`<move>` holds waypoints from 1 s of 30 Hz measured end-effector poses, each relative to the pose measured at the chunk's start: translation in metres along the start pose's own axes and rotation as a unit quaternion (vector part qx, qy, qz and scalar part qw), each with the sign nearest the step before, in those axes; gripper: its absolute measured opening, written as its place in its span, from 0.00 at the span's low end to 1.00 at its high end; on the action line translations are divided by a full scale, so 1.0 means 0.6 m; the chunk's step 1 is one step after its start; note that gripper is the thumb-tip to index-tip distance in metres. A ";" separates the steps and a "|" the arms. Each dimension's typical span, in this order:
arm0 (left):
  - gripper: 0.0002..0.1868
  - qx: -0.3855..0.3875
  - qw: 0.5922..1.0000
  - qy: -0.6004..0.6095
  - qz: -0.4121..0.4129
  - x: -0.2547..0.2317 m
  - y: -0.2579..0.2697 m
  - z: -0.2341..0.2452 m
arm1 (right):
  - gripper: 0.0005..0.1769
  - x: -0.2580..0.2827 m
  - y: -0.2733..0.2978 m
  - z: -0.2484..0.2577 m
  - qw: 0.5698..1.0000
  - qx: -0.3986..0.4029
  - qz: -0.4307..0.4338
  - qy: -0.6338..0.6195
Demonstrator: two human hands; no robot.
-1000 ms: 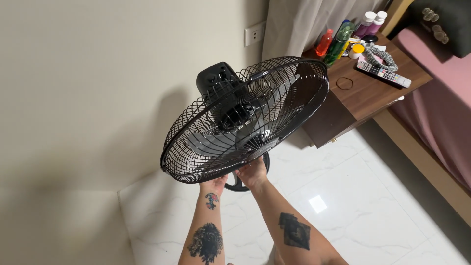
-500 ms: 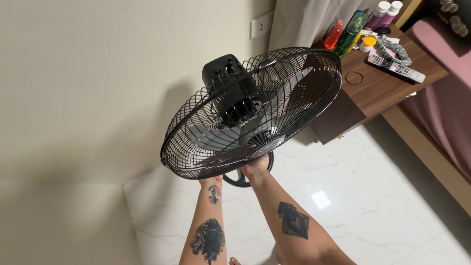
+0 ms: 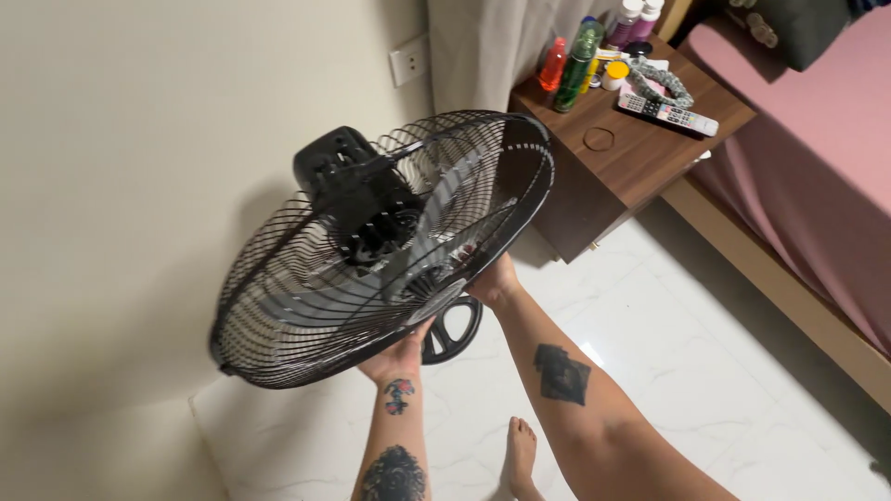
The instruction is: The person disassembles a standing electric fan by removing the front grille, fan blades, and rear grille, then reassembles them in reverse order. The person also briefly handles a pile of clothes on the bed, folding a white garment and placing it aside.
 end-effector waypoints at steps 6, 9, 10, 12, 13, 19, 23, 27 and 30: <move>0.43 -0.033 0.995 -0.015 -0.088 -0.028 0.003 -0.014 | 0.29 0.015 0.036 -0.057 0.997 0.040 -0.014 0.064; 0.39 -0.033 0.995 -0.018 -0.087 -0.033 -0.011 -0.009 | 0.26 0.027 0.056 -0.058 0.992 0.061 -0.013 0.107; 0.38 -0.032 0.996 -0.017 -0.081 -0.032 -0.015 -0.006 | 0.25 0.028 0.054 -0.045 0.989 0.056 -0.044 0.129; 0.37 -0.037 0.996 -0.023 -0.084 -0.038 -0.021 -0.003 | 0.23 0.028 0.039 -0.013 0.978 0.045 -0.107 0.171; 0.37 -0.040 0.995 -0.027 -0.085 -0.039 -0.023 -0.003 | 0.23 0.031 0.026 0.004 0.975 0.043 -0.112 0.189; 0.37 -0.052 0.994 -0.042 -0.083 -0.037 -0.022 0.000 | 0.22 0.007 -0.039 0.068 0.949 0.117 -0.176 0.232; 0.39 -0.057 0.991 -0.064 -0.103 -0.047 -0.021 -0.002 | 0.15 0.039 -0.051 0.069 0.939 0.102 -0.152 0.292; 0.37 -0.042 0.992 -0.062 -0.097 -0.048 -0.030 -0.002 | 0.15 0.080 -0.024 0.008 0.899 0.180 -0.098 0.388; 0.37 -0.047 0.991 -0.077 -0.099 -0.047 -0.029 0.001 | 0.16 0.105 -0.021 -0.003 0.882 0.096 -0.036 0.459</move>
Point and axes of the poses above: each hand's wrist, its own y-axis away from the middle knuckle, its own z-axis out of the back of the hand, x = y × z, the point moved 10 cm from there along -y, towards the middle knuckle, and after that the axes turned 10 degrees about -x, right-handed, at the moved point
